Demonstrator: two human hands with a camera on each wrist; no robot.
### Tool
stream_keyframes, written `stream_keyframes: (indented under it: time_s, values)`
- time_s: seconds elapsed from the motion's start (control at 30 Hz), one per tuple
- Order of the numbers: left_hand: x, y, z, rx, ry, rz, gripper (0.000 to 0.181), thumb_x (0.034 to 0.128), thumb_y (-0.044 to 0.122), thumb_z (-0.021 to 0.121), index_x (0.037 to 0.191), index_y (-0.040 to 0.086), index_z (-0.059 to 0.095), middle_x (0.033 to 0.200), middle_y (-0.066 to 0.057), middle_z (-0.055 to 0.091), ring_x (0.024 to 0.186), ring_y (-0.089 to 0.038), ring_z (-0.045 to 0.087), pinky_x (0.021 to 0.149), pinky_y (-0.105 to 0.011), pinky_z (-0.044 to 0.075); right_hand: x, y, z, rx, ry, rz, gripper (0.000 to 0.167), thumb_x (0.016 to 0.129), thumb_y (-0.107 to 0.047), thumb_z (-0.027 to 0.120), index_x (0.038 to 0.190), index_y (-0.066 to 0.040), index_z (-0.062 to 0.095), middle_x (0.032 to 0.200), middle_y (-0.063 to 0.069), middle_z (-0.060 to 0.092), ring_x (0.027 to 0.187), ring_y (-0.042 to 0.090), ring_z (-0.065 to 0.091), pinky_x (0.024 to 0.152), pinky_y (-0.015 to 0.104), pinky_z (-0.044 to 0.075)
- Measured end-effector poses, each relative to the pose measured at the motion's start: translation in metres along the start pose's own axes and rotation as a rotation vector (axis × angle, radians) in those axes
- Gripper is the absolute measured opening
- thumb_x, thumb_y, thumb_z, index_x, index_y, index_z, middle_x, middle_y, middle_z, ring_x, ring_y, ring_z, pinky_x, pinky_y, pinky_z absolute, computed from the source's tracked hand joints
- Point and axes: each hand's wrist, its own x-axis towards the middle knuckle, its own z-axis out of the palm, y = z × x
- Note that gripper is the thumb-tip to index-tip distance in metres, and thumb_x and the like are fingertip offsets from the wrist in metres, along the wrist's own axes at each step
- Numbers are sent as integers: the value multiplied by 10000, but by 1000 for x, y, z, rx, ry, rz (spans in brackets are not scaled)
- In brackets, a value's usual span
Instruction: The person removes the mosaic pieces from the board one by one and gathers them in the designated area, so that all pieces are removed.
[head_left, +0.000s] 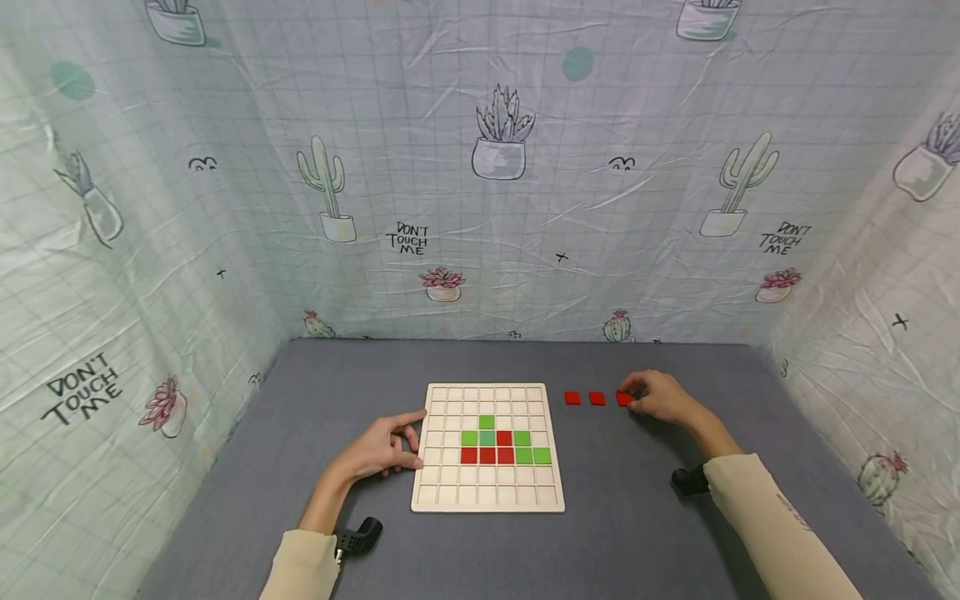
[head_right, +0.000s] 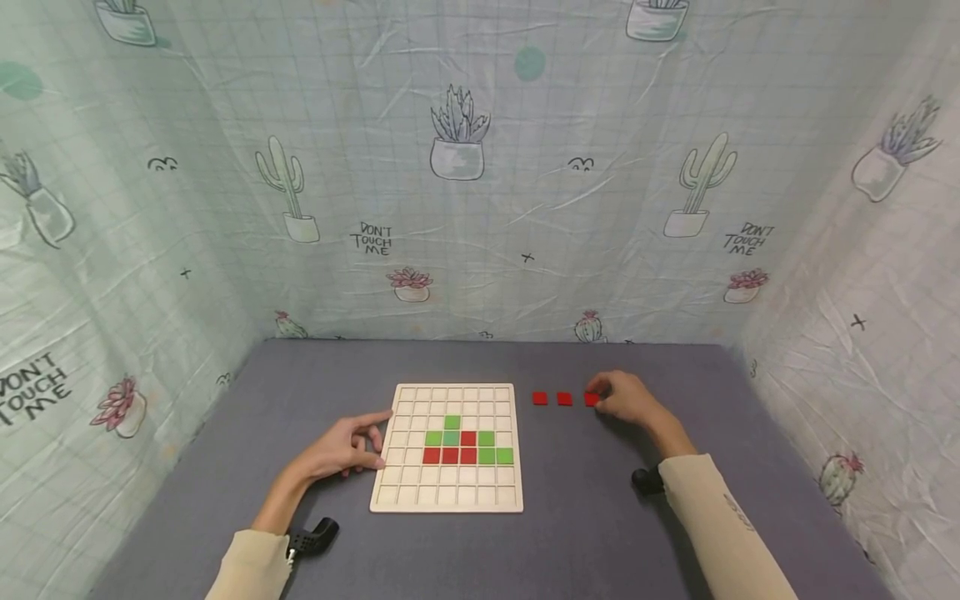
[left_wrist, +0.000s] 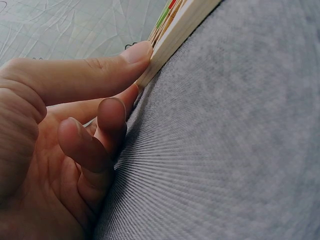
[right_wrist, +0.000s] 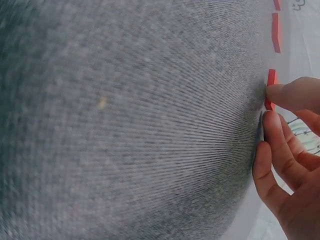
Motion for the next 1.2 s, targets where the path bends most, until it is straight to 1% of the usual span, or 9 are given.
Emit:
stream_keyframes:
  time_s: [0.2,0.27,0.37,0.53,0.7,0.8,0.93,1.07,1.2]
  values:
    - [0,0,0,1,4,-6,882,834,148,867,1575,20,406,964,-103,646,523,-86,504,425,-288,439,4,-6,-1,-42,39,-46,274,854,-50,768,1124,-12,752,1099,181,714,815,182,635,694,371,535]
    - [-1,-1,0,2,4,-8,883,834,147,866,1576,19,405,966,-106,646,525,-85,507,424,-287,436,5,-11,-1,-45,45,-54,277,866,-63,767,1138,-11,751,1115,185,716,821,179,643,694,370,536]
    - [-1,-2,0,2,6,-11,885,833,143,866,1577,22,403,967,-115,644,526,-84,508,421,-286,430,7,-20,-2,-29,47,-75,284,878,-67,766,1151,5,742,1111,194,713,798,179,644,658,339,524]
    - [0,-2,-1,-5,5,-12,886,831,140,867,1579,29,404,966,-110,641,521,-82,502,425,-283,430,10,-35,2,-31,73,-168,274,875,-50,768,1139,14,740,1091,189,711,812,211,667,665,329,529]
    - [0,-1,-1,-2,-2,-7,888,831,150,868,1579,29,405,969,-102,643,515,-83,500,427,-288,440,15,-50,8,-50,83,-244,262,881,-48,753,1136,8,744,1073,158,706,776,151,639,672,314,517]
    - [0,-1,0,-1,-2,-5,890,831,151,868,1580,29,402,970,-97,643,515,-84,501,428,-289,445,16,-61,12,-58,76,-280,252,890,-59,749,1135,2,746,1071,147,703,769,120,625,681,308,514]
    - [0,0,0,-4,-1,-5,886,831,144,867,1579,32,405,968,-92,642,518,-84,504,429,-286,445,19,-77,18,-50,65,-302,247,897,-64,754,1138,-11,749,1067,137,700,761,101,628,685,289,515]
    - [1,0,0,-6,-1,-5,879,832,142,864,1575,25,409,965,-88,643,515,-79,502,428,-280,440,21,-93,24,-31,43,-320,239,907,-60,745,1141,-12,746,1079,155,695,786,133,653,684,287,520]
    - [0,-1,0,-10,-1,-6,878,830,141,864,1572,18,409,967,-99,644,514,-75,499,429,-273,436,26,-109,29,-36,14,-336,238,916,-51,733,1151,-15,744,1090,168,692,808,154,661,690,297,528]
